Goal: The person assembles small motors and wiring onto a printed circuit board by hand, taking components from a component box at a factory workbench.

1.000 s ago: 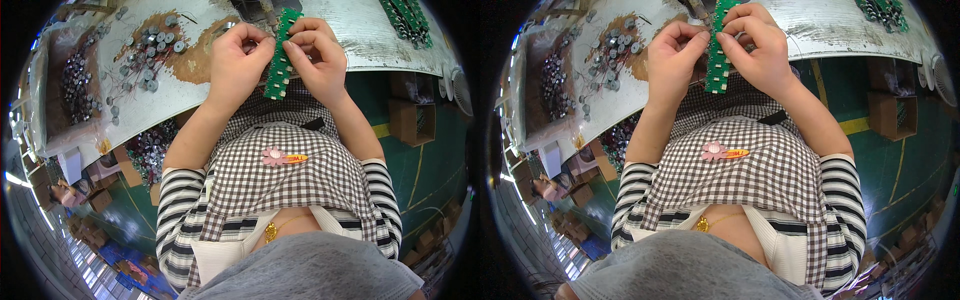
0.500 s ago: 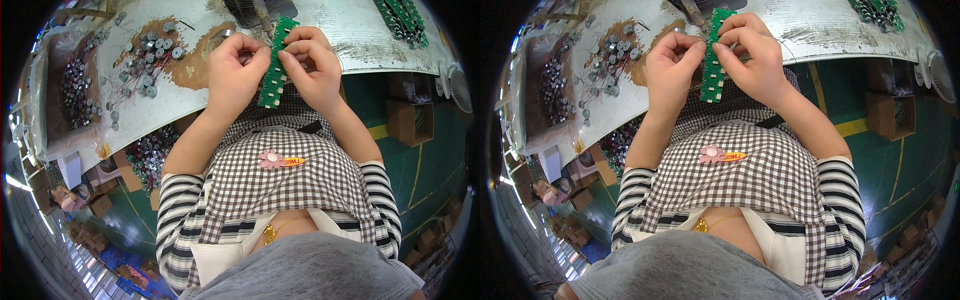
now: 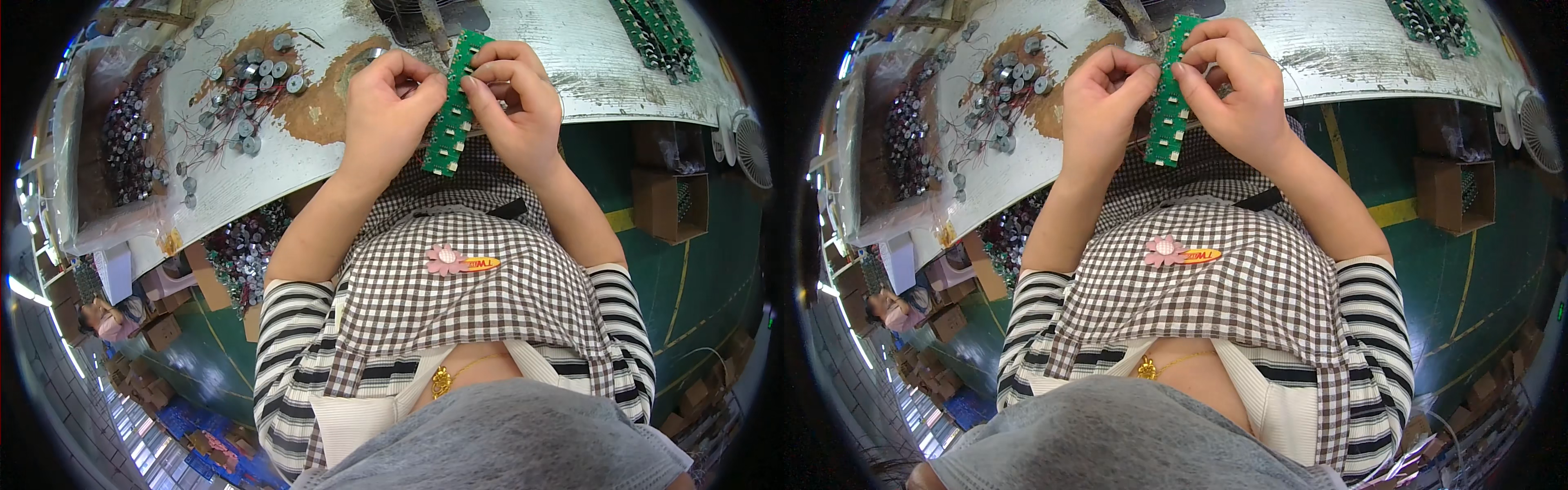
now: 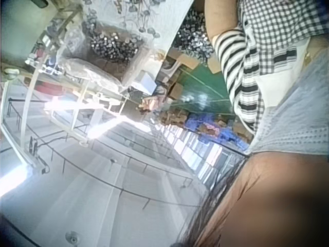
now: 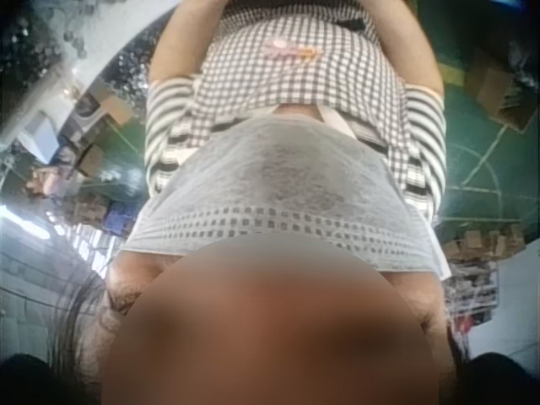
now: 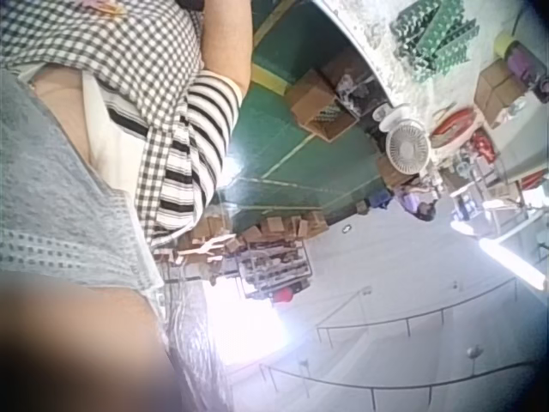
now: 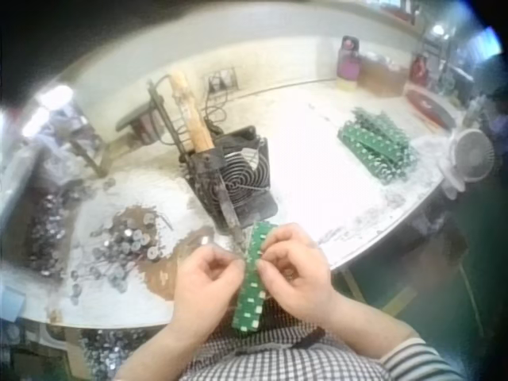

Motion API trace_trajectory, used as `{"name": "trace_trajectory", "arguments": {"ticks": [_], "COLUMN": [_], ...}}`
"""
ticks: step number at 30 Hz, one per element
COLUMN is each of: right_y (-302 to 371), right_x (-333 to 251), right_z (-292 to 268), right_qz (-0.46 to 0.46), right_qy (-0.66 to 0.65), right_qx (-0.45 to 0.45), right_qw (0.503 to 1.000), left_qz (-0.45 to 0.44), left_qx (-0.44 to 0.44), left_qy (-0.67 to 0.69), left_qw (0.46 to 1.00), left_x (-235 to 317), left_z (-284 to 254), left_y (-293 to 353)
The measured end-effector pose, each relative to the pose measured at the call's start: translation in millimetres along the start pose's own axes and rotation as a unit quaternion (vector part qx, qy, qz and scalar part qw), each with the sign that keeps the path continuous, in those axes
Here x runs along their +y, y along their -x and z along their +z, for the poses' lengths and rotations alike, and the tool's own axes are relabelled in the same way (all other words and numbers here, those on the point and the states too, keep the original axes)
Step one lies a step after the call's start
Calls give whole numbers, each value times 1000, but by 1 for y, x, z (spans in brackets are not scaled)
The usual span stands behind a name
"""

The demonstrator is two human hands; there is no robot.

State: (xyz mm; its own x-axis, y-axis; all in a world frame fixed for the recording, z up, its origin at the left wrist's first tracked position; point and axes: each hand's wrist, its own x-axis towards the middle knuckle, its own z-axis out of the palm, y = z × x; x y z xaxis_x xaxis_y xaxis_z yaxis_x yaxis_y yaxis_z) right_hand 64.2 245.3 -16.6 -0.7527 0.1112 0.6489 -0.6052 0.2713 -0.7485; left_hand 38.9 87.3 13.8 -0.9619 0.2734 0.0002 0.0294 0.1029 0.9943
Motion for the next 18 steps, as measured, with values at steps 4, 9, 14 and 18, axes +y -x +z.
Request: {"name": "trace_trajectory", "arguments": {"ticks": [4,9,14,18], "right_y": [-5,-9,0,-1], "right_x": [-1,-12,-4,5], "right_z": [1,-1,-1,1], "right_qz": [-11,30,43,11], "right_qy": [12,4,0,-14], "right_qx": [-6,-38,-31,8], "right_qw": [1000,999,999,1000], "left_qz": [-3,16,-11,10], "left_qx": [5,12,3,22], "left_qy": [8,19,3,25], "left_qw": [1000,1000,1000,999], "left_x": [4,4,1,-1], "left_z": [0,0,2,5], "left_y": [-3,-4,-2,-5]}}
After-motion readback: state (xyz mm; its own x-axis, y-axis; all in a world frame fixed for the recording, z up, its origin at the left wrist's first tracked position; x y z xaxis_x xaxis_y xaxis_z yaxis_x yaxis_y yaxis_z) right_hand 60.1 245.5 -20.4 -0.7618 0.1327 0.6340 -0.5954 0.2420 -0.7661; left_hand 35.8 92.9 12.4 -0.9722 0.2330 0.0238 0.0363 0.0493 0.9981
